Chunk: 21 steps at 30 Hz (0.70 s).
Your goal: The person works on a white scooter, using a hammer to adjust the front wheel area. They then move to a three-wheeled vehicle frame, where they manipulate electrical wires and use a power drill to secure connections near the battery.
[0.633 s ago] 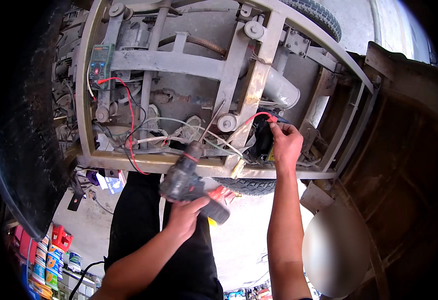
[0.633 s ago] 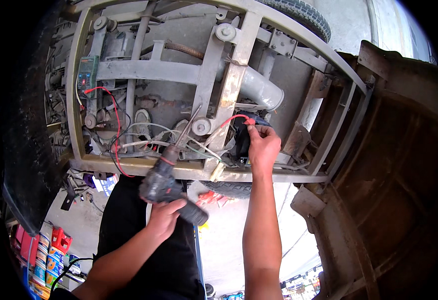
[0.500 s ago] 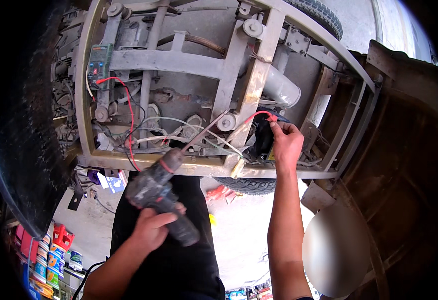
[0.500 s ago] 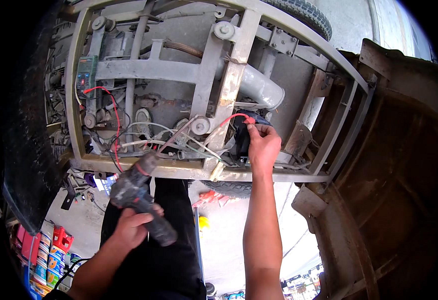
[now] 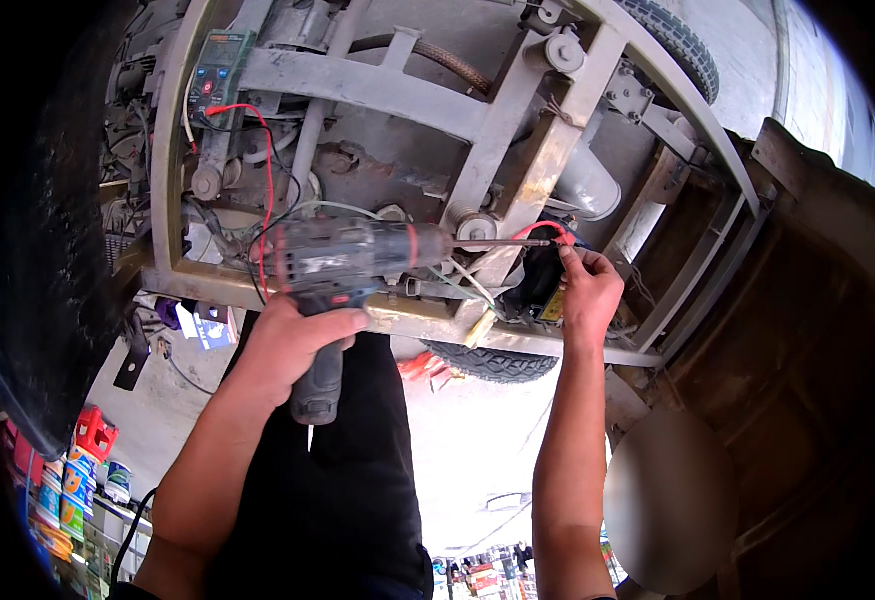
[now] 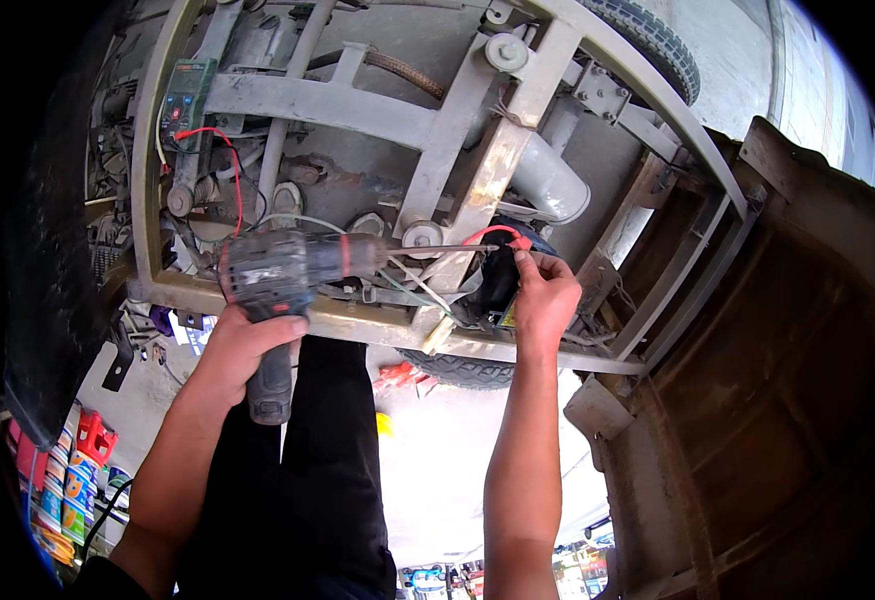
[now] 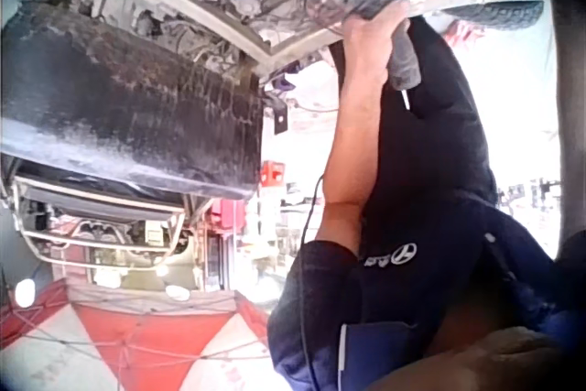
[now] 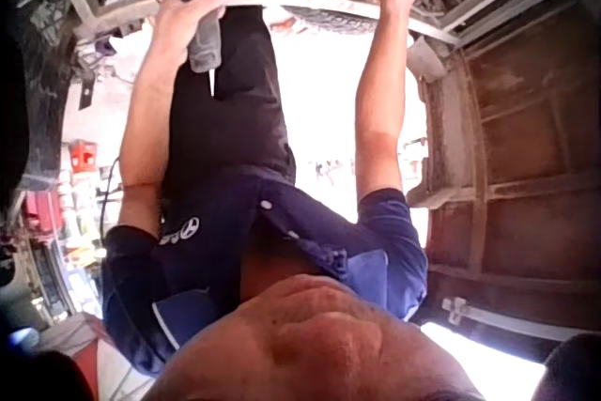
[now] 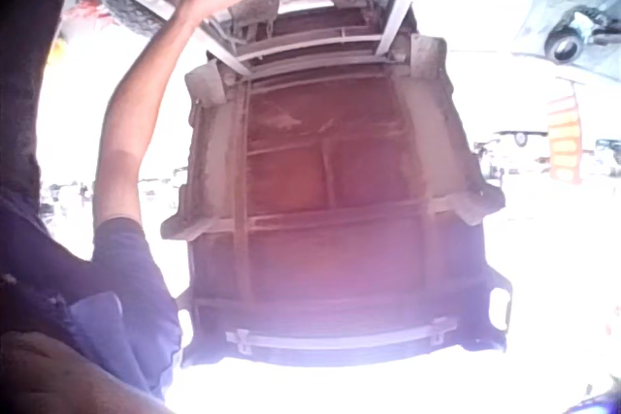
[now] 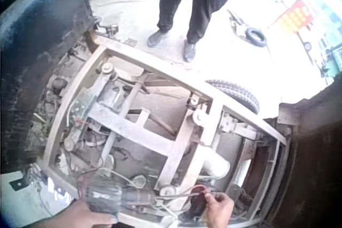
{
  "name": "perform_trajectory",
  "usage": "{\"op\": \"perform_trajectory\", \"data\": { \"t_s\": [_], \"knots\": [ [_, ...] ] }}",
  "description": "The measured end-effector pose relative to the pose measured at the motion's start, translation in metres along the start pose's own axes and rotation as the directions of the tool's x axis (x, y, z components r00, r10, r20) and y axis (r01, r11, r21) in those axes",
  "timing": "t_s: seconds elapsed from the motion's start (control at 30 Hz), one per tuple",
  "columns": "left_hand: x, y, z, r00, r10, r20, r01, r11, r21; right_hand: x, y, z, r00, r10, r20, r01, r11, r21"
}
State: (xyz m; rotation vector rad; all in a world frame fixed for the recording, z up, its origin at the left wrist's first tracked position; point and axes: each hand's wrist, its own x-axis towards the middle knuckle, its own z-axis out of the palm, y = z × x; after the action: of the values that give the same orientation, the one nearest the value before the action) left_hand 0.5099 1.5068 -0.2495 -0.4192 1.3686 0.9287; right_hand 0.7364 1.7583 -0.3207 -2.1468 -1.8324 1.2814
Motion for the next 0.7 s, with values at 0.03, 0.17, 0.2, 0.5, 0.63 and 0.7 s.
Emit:
{"op": "perform_trajectory", "data": {
  "t_s": [0.03,0.17,0.2,0.5,0.63,0.7],
  "knots": [
    [0.0,0.002,0.004,0.999,-0.031,-0.015,0.032,0.999,0.033,-0.001,0.0,0.001,1.0,0.004,-0.003,-0.004,1.0,-0.01],
    [0.008,-0.004,0.023,0.998,0.058,-0.038,-0.056,0.996,0.066,0.0,-0.002,0.001,1.0,0.019,-0.001,-0.019,0.999,-0.043],
    [0.01,-0.004,0.028,0.997,0.058,-0.041,-0.055,0.996,0.073,0.0,-0.002,0.0,1.0,0.024,0.003,-0.024,0.998,-0.051],
    [0.019,0.006,0.035,0.999,0.049,0.009,-0.05,0.99,0.131,0.0,-0.003,0.001,1.0,0.017,-0.002,-0.017,0.999,-0.042],
    [0.023,0.028,0.03,0.999,-0.013,0.049,0.005,0.987,0.16,-0.001,-0.003,0.0,1.0,0.022,-0.01,-0.023,0.998,-0.053],
    [0.031,0.034,0.026,0.995,-0.038,0.089,0.024,0.988,0.151,0.0,-0.003,0.001,1.0,0.022,-0.013,-0.023,0.997,-0.068]
  ]
}}
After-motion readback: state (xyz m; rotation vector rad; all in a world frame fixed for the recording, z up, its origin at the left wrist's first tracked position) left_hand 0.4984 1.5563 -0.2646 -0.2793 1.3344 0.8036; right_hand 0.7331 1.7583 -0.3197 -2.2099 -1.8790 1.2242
